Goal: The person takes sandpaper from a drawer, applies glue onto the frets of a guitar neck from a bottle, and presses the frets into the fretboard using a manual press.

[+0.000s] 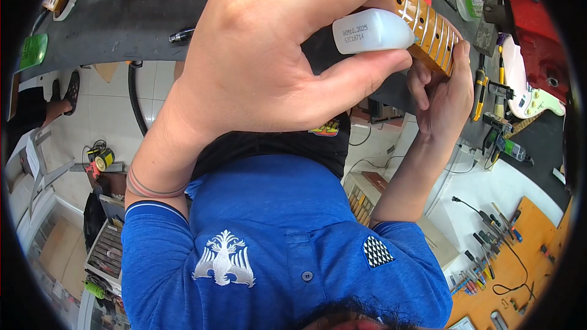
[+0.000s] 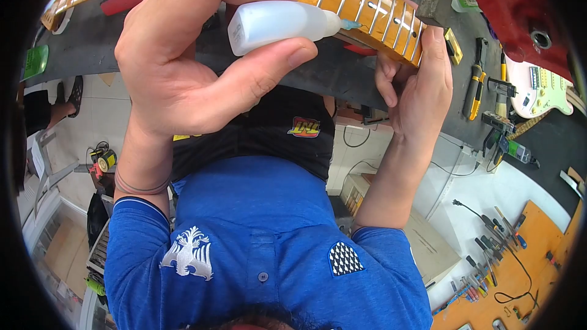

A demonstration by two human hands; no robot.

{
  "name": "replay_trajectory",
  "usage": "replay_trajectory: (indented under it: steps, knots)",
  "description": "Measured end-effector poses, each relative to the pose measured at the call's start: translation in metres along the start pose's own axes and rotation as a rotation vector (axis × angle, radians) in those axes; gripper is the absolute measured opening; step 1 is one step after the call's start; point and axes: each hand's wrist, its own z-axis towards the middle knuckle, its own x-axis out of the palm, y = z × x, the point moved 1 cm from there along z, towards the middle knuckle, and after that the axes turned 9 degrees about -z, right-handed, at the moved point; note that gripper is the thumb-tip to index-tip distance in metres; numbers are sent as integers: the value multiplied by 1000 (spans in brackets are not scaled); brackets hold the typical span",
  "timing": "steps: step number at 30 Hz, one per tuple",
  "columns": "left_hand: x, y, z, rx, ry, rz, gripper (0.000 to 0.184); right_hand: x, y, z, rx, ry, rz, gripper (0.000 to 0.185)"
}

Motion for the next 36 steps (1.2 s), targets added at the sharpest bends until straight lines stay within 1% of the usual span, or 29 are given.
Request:
replay_trajectory:
  steps: [1, 4, 13, 19, 25, 28, 30, 32, 33, 36]
  knots:
    - [0, 0, 0, -2, -2, -2, 21, 1, 0, 0, 4, -17, -11, 54]
    - [0, 0, -1, -5, -7, -4, 21, -2, -2, 1, -17, 31, -5, 54]
    - [1, 0, -1, -16, -16, -13, 21, 0, -1, 0, -21, 25, 2, 55]
    - [0, 0, -1, -18, -25, -12, 21, -3, -1, 1, 4, 32, -2, 55]
    - [1, 1, -1, -18, -43, -17, 21, 1, 0, 0, 4, -45, -20, 54]
    - [2, 2, -2, -14, -57, -25, 21, -4, -1, 0, 5, 25, -25, 54]
    - [1, 0, 0, -11, -63, -29, 21, -3, -1, 0, -1, 16, -28, 54]
    - [-1, -1, 3, 7, -37, -24, 21, -3, -1, 0, -8, 23, -26, 53]
    - [0, -4, 7, 35, -5, 42, 21, -5, -2, 1, -12, 34, -23, 53]
    - [5, 1, 9, 35, -7, 70, 20, -2, -2, 0, -12, 22, 3, 53]
